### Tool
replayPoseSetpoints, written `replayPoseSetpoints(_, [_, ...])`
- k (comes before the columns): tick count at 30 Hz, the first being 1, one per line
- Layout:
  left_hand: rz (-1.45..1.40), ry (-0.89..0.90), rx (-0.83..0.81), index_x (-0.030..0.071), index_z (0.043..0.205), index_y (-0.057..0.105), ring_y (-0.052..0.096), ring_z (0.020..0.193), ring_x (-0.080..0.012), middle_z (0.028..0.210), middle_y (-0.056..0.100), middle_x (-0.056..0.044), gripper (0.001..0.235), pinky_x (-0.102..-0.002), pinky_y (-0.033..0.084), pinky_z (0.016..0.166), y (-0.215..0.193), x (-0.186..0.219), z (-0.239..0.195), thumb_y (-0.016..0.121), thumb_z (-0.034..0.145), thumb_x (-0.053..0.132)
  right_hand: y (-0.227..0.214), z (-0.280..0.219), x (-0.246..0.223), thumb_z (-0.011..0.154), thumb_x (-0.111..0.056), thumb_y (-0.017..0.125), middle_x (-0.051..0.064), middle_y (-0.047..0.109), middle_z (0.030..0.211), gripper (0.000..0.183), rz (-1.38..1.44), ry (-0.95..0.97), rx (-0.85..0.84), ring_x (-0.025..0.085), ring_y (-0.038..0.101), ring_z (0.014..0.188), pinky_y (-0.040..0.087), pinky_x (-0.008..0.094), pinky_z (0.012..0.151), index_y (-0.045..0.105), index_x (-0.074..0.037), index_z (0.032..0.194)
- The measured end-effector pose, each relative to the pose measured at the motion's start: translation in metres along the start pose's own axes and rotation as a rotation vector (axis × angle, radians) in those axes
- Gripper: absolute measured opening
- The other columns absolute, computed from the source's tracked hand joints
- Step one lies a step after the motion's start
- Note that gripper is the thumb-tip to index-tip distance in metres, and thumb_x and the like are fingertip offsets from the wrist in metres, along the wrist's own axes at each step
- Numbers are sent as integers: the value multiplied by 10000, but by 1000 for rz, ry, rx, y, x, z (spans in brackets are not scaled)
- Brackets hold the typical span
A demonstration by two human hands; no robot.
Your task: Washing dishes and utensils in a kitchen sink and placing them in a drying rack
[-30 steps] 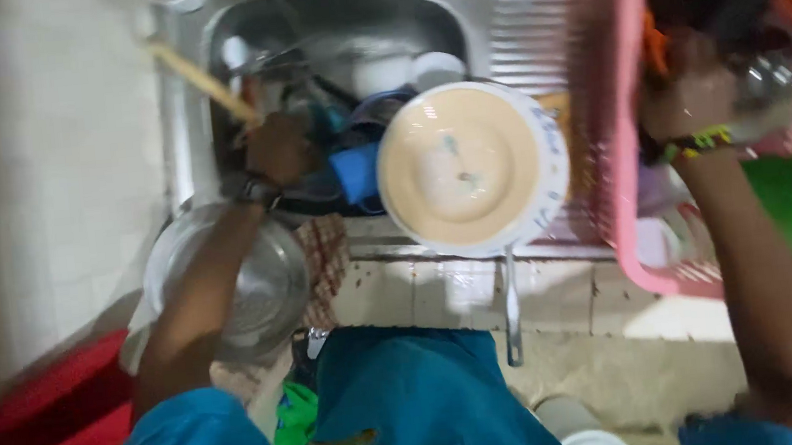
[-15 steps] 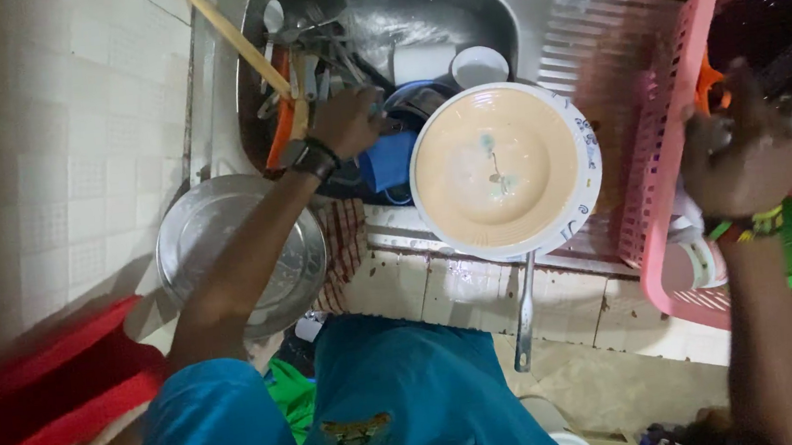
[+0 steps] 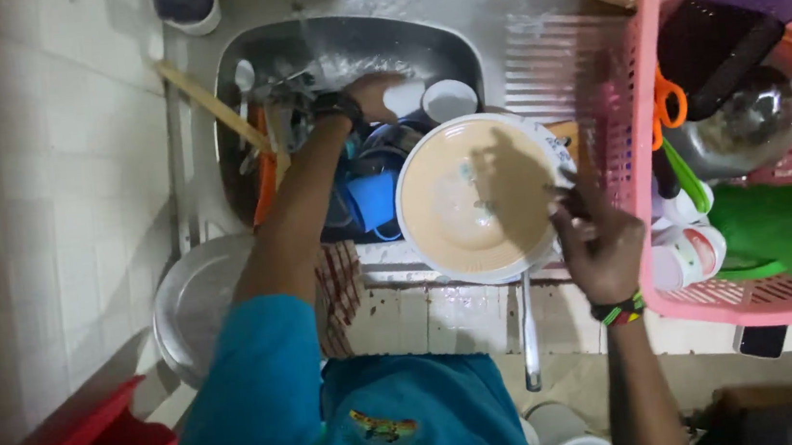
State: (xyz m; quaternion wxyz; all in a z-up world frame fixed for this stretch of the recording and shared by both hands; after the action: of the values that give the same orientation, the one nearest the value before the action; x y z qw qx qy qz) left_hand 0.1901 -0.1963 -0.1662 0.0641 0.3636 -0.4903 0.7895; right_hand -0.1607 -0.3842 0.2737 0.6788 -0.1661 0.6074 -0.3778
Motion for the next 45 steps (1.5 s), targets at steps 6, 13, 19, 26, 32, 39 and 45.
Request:
replayPoseSetpoints(6, [137,-303,-249,364,1456,532,605,1291,-289,1374,638,45,1118,-475,496,1091,0,-7,6,872,500,832,34,-29,3,992,-54,674,289,746,1035,321,233,171,-4,531,693,921,597,527,781,650,73,1286])
replayPoseSetpoints(13, [495,-349,-166,263,1617,169,631,1222,-437,1329,631,-141,1196,-639,493,1018,1,14,16,850,675,545,50,-35,-16,972,-85,662,233,782,999,310,338,270,-32,443,758,906,601,503,799,684,37,1257])
replayPoseSetpoints(19, [87,-613,151,225,1537,341,614,1292,-323,1432,588,-54,1226,-440,547,1011,-72,35,-28,978,505,403,48,-46,-4,985,-121,650,206,770,1030,325,366,297,-16,314,772,940,617,408,846,665,38,1268])
replayPoseSetpoints(26, [-215,-828,380,110,1435,491,621,1207,-332,1339,649,-143,1002,-484,538,921,-158,64,-87,964,639,495,60,-55,11,996,-145,636,145,772,1039,307,405,284,-21,241,779,969,641,326,877,672,7,1260])
replayPoseSetpoints(32, [-202,-940,494,193,1396,577,653,1204,-280,1333,693,-71,902,-456,582,880,-161,42,-115,919,624,511,62,-51,2,993,-167,634,158,776,1040,322,389,253,-70,237,777,970,637,328,882,667,34,1242])
replayPoseSetpoints(39, [-537,-438,482,135,1479,512,487,1365,-344,1483,541,-134,780,-477,471,1095,-138,11,-97,924,829,261,66,-51,2,970,-204,656,175,779,1045,357,389,284,-85,267,787,952,671,357,857,676,46,1224])
replayPoseSetpoints(45, [-10,-896,393,197,1443,539,564,1299,-356,1433,589,-123,963,-503,536,933,-173,47,-99,917,600,466,73,-38,3,981,-205,651,136,790,1040,330,386,218,-127,230,791,957,665,337,867,678,-16,1250])
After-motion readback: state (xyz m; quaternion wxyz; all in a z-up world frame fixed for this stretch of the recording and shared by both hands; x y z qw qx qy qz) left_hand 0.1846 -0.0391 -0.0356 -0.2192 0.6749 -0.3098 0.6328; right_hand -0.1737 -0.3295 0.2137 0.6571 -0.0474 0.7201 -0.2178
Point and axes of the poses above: each hand's wrist, its own z-axis towards the middle knuckle, its own y-axis out of the palm, x = y × z, the point moved 6 cm from there along z, towards the middle knuckle
